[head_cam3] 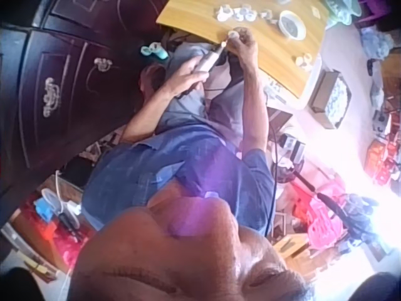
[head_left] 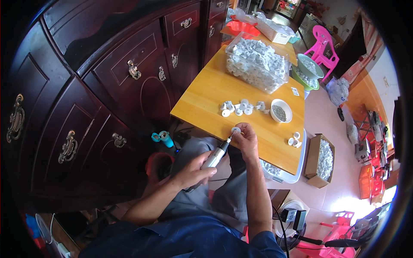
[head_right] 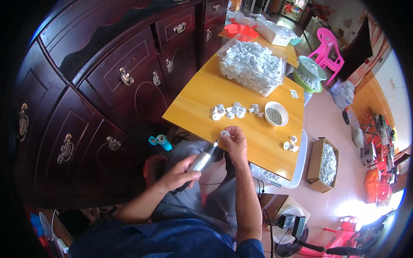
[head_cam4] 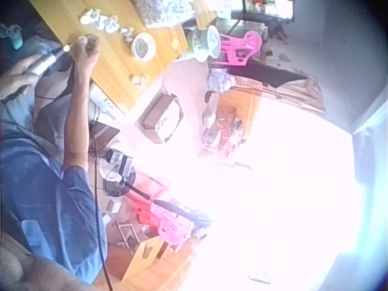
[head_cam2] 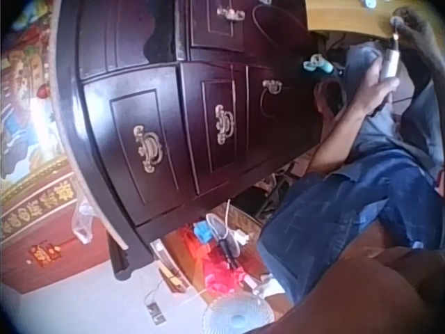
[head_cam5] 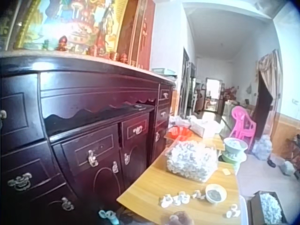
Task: The recorder is assembling small plastic and metal components using a hand tool.
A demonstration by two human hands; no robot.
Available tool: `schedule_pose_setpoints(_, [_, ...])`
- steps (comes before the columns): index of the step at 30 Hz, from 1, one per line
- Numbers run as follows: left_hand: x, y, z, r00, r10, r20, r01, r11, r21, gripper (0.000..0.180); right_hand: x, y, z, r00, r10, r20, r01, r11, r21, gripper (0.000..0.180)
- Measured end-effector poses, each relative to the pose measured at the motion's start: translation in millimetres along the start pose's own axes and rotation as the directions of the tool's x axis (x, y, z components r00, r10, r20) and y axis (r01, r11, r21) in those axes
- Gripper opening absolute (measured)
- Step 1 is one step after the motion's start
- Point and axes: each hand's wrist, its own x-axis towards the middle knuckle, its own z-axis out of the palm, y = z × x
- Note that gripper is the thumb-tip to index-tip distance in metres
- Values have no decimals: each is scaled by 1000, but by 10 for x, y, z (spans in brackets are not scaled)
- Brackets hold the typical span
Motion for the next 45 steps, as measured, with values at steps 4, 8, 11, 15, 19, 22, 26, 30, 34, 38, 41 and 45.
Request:
schedule_pose_setpoints(4, [12,-32,-13,999,-14,-32,15,1000,17,59,-26,33,24,999,39,-12,-39,999,-36,24])
schedule_pose_setpoints(8, [20,-45,-27,998,-30,-50,31,999,31,55,-25,109,14,1000,25,-15,-26,998,-50,27])
schedule_pose_setpoints(11, [25,-45,-35,998,-32,-56,34,999,34,53,-31,84,43,998,47,-35,-51,993,-108,27])
schedule_pose_setpoints(15, [32,-69,-50,997,-50,-51,51,999,14,50,-51,47,79,999,42,-32,-45,995,-91,25])
schedule_pose_setpoints(19, [40,-60,-42,997,-49,-53,50,999,15,49,-53,69,56,999,43,-26,-46,992,-114,25])
schedule_pose_setpoints(22, [40,-66,-45,998,-49,-50,50,999,20,49,-51,82,70,999,10,-44,-14,995,-94,23])
schedule_pose_setpoints(26, [43,-66,-47,997,-64,-47,65,998,24,47,-48,101,85,998,20,-58,-21,1000,-23,22])
schedule_pose_setpoints(30, [47,-83,-53,997,-63,-48,64,998,28,46,-53,98,87,999,19,-44,-20,1000,-18,21])
schedule_pose_setpoints(34, [45,-68,-46,997,-66,-46,67,997,25,46,-55,103,94,999,17,-45,-18,1000,-19,20])
schedule_pose_setpoints(38, [44,-58,-40,995,-87,-41,88,996,11,45,-28,206,36,998,-3,-55,1,999,-40,18])
schedule_pose_setpoints(41, [45,-80,-47,993,-106,-42,106,994,-8,43,-28,238,25,997,-46,-56,43,998,-42,16])
schedule_pose_setpoints(45, [64,-124,-108,994,-104,-32,103,994,-38,40,-39,275,40,988,-150,-32,142,971,-191,17])
